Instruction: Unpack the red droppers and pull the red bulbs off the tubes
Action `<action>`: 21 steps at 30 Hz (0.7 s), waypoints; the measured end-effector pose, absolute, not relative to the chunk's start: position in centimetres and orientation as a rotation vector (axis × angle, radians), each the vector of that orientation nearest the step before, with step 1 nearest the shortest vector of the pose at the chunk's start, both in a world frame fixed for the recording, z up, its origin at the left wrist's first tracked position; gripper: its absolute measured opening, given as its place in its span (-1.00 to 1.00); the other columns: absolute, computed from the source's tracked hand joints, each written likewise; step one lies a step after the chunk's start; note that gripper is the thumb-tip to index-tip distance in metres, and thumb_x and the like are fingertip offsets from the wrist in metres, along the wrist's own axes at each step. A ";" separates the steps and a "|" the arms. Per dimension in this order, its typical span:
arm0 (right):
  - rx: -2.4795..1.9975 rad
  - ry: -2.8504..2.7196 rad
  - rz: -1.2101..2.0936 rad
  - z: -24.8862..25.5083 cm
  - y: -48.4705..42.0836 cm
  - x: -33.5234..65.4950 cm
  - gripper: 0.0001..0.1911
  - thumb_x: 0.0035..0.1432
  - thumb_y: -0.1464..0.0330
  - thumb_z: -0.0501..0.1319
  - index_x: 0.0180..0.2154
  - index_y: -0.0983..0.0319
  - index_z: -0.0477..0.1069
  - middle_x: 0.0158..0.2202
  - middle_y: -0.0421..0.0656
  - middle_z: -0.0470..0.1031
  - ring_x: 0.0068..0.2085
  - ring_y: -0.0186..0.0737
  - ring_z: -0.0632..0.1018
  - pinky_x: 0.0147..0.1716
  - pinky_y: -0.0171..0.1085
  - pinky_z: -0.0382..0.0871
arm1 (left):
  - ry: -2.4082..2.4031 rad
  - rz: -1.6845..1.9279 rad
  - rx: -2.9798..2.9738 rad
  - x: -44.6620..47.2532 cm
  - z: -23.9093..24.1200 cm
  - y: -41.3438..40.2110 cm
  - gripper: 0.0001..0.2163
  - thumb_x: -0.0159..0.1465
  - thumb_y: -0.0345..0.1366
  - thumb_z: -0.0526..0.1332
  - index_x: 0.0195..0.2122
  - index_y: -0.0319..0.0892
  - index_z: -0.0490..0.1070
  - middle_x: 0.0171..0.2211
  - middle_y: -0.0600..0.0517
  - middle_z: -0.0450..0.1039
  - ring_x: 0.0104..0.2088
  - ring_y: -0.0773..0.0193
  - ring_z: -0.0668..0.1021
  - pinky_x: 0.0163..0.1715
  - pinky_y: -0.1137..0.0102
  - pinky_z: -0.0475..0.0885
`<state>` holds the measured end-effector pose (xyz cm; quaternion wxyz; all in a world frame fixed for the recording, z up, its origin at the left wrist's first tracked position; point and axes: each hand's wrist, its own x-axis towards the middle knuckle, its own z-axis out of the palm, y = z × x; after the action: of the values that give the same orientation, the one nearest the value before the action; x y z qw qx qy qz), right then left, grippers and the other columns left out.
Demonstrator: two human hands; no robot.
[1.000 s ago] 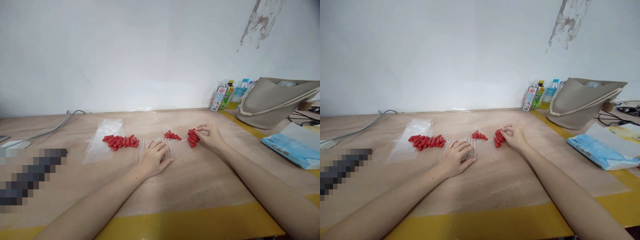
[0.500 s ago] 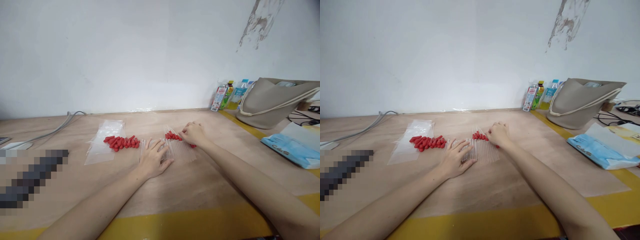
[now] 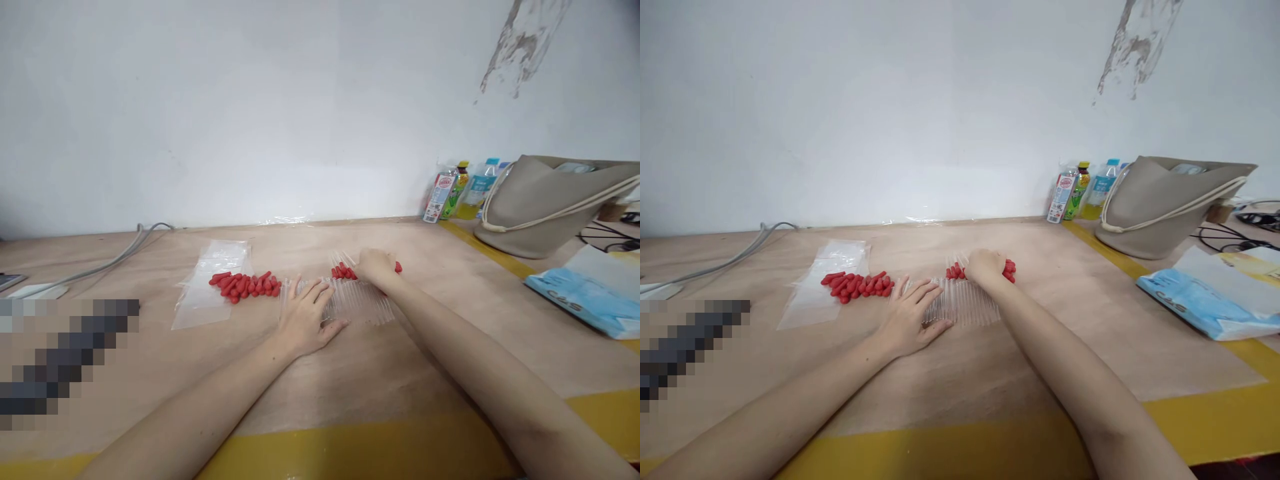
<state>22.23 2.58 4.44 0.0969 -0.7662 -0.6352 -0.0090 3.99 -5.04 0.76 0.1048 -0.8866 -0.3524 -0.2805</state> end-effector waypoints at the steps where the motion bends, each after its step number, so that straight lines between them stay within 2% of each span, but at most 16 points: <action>1: -2.261 -1.874 -0.042 4.6 2.4 22.2 -0.81 -0.04 0.32 0.16 -0.41 0.30 0.45 -0.39 0.04 0.49 -0.27 -0.03 0.49 -0.26 -0.13 0.13 | -1.038 -0.825 -2.609 4.0 0.8 -5.0 -0.52 0.15 0.01 0.08 -0.02 -0.23 0.28 -0.05 -0.10 0.37 0.05 0.05 0.31 0.14 0.02 -0.11; 3: -2.172 -1.878 -0.109 4.7 1.6 22.3 -0.79 0.05 0.32 0.08 -0.41 0.29 0.43 -0.41 -0.01 0.49 -0.28 -0.08 0.48 -0.21 -0.11 0.07 | -1.033 -0.833 -2.579 3.9 0.8 -5.0 -0.48 0.16 0.01 0.07 0.04 -0.23 0.23 0.01 -0.13 0.32 0.08 0.04 0.28 0.13 0.03 -0.09; 5: -1.943 -1.896 -0.230 4.5 0.3 22.7 -0.78 0.11 0.32 0.03 -0.39 0.27 0.41 -0.41 -0.07 0.50 -0.30 -0.15 0.46 -0.17 -0.11 0.02 | -1.032 -0.861 -2.521 3.9 0.9 -4.9 -0.44 0.17 -0.01 0.07 0.12 -0.24 0.13 0.11 -0.18 0.18 0.14 0.02 0.20 0.13 0.04 -0.05; 7: -1.616 -1.909 -0.382 3.9 -1.3 23.6 -0.80 0.13 0.33 0.05 -0.32 0.27 0.39 -0.37 -0.10 0.50 -0.26 -0.17 0.43 -0.15 -0.14 -0.01 | -1.025 -0.904 -2.450 3.9 0.9 -4.7 -0.42 0.18 -0.06 0.08 0.17 -0.23 0.05 0.19 -0.21 0.01 0.19 0.00 0.09 0.12 0.06 -0.03; 9: -1.371 -1.961 -0.493 2.9 -3.2 24.7 -0.79 0.13 0.35 0.08 -0.21 0.27 0.37 -0.33 -0.10 0.49 -0.24 -0.18 0.40 -0.17 -0.16 0.00 | -1.004 -0.939 -2.387 4.1 0.9 -4.7 -0.45 0.20 -0.12 0.07 0.18 -0.23 0.03 0.21 -0.21 -0.06 0.21 -0.01 0.02 0.12 0.05 -0.03; 12: -1.130 -2.009 -0.586 1.4 -5.8 25.9 -0.79 0.13 0.40 0.10 -0.17 0.22 0.38 -0.34 -0.13 0.48 -0.27 -0.23 0.38 -0.18 -0.18 0.04 | -0.943 -0.912 -2.364 4.4 0.9 -4.7 -0.53 0.24 -0.22 0.05 0.16 -0.19 0.06 0.20 -0.18 -0.01 0.21 0.03 0.03 0.13 0.04 -0.05; 15: -0.969 -2.031 -0.584 0.4 -7.2 26.1 -0.82 0.09 0.45 0.14 -0.23 0.17 0.41 -0.38 -0.18 0.46 -0.29 -0.27 0.37 -0.21 -0.20 0.08 | -0.863 -0.874 -2.393 4.7 0.9 -4.9 -0.63 0.26 -0.27 0.04 0.10 -0.11 0.17 0.15 -0.12 0.12 0.18 0.07 0.13 0.12 0.01 -0.05; 18: -0.903 -2.038 -0.531 0.0 -7.5 25.6 -0.83 0.08 0.47 0.15 -0.26 0.18 0.43 -0.40 -0.19 0.46 -0.31 -0.29 0.37 -0.21 -0.20 0.11 | -0.774 -0.903 -2.414 4.9 0.9 -5.0 -0.77 0.26 -0.28 0.05 -0.08 -0.08 0.35 0.06 -0.04 0.29 0.13 0.12 0.24 0.13 0.00 -0.05; 21: -0.875 -2.071 -0.497 0.0 -7.2 25.0 -0.83 0.08 0.43 0.16 -0.24 0.18 0.42 -0.37 -0.18 0.48 -0.30 -0.28 0.39 -0.17 -0.16 0.12 | -0.718 -0.941 -2.436 4.9 0.8 -5.0 -0.84 0.25 -0.32 0.06 -0.25 -0.13 0.41 -0.06 0.02 0.41 0.08 0.17 0.32 0.14 0.03 -0.04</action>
<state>25.00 -7.25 -0.03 0.4075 -0.3472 -0.8213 -0.1972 4.90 -4.98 0.81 0.2148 -0.8785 -0.2591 -0.3392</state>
